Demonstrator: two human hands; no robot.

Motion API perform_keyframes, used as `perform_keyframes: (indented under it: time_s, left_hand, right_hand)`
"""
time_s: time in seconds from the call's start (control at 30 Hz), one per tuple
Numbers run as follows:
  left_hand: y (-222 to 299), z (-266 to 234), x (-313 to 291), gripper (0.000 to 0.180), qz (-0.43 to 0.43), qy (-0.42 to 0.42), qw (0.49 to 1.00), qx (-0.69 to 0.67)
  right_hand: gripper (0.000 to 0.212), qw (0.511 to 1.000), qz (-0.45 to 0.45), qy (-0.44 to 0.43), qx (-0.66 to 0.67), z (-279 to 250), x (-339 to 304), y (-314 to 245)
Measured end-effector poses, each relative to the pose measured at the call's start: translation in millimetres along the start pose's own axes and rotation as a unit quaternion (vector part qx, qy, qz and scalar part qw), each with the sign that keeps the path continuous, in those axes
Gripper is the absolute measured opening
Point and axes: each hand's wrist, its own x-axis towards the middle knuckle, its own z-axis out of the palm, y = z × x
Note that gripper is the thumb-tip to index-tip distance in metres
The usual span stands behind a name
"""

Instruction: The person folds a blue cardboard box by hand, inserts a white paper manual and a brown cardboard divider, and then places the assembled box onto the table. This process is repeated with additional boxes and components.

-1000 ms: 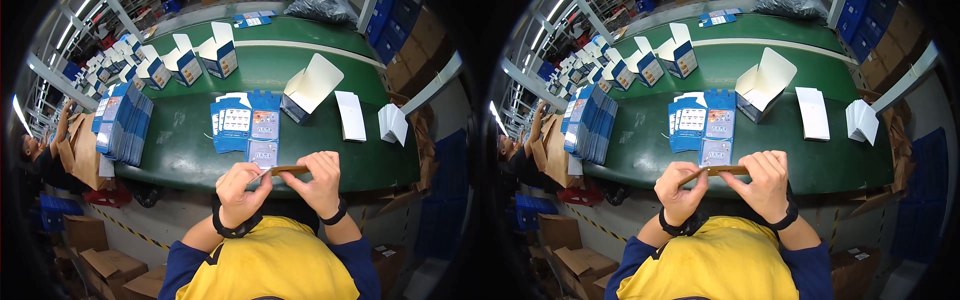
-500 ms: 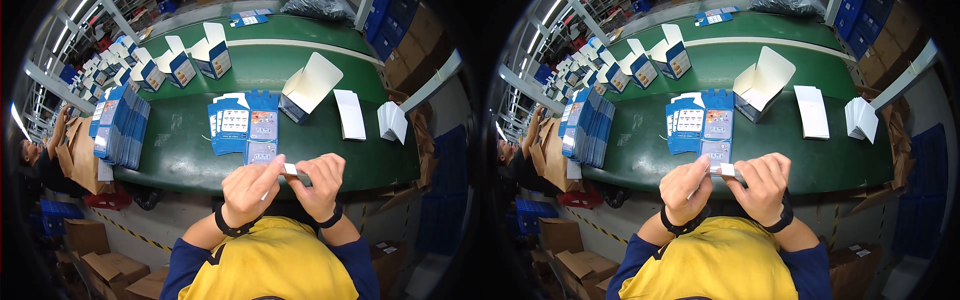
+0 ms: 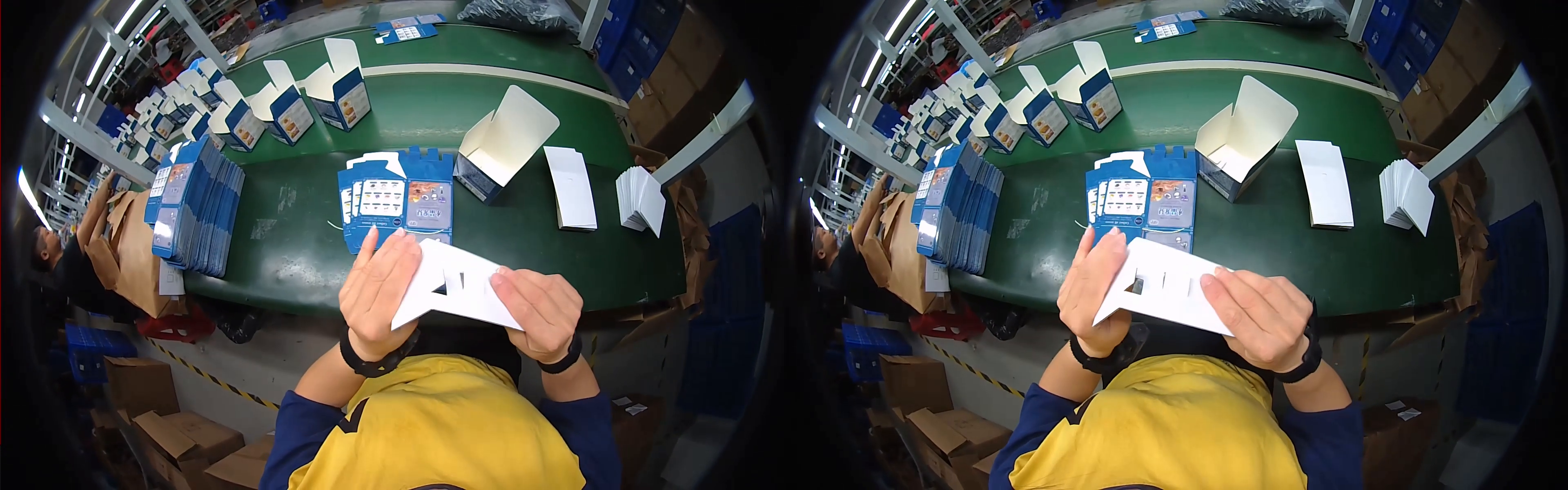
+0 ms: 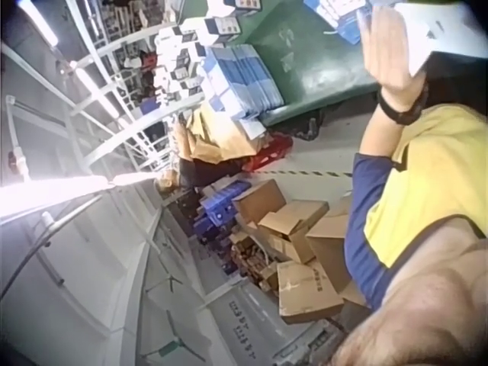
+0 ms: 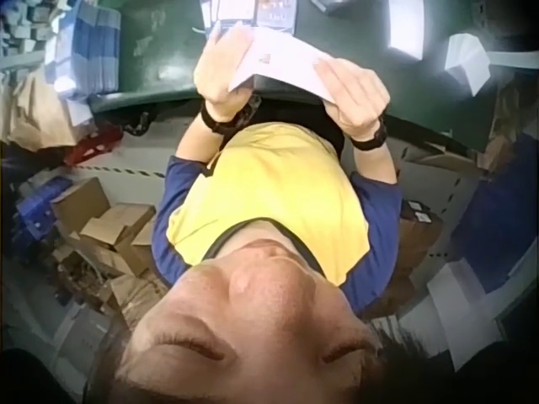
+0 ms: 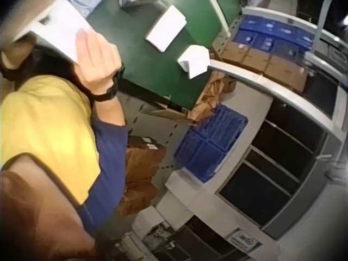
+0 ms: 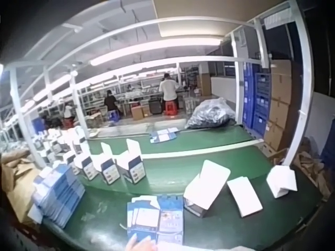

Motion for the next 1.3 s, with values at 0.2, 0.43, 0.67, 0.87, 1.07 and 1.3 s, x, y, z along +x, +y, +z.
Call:
perform_keyframes:
  time_s: [0.2,0.43,0.67,0.87,1.07,1.3]
  left_hand:
    - [-4.3,8.7,-6.7,0.024,0.014,0.019,1.000,-0.007]
    - [-12.1,2.1,5.4,0.017,0.077,-0.031,0.994,0.065]
    - [-10.3,8.1,7.5,0.016,0.092,-0.064,0.994,0.016]
    - [-15.8,16.5,6.9,0.022,0.032,0.004,0.999,-0.024]
    - [-12.0,28.8,3.1,0.022,0.006,0.005,0.992,-0.122]
    - [-3.6,30.5,-18.9,0.020,-0.137,0.042,0.974,-0.178]
  right_hand:
    - [0.036,0.997,0.021,0.043,0.065,23.3,-12.9,-11.5]
    - [0.084,0.900,0.143,-0.207,0.356,-9.5,-17.1,36.6]
    - [0.068,0.842,0.264,-0.102,-0.458,-104.6,-113.1,232.4]
    - [0.044,0.839,0.409,-0.207,-0.293,-118.7,-123.9,219.2]
    - [0.017,0.864,0.400,-0.253,-0.171,-150.8,-94.0,227.7]
    - [0.018,0.867,0.386,-0.181,-0.259,-139.0,-86.5,226.2]
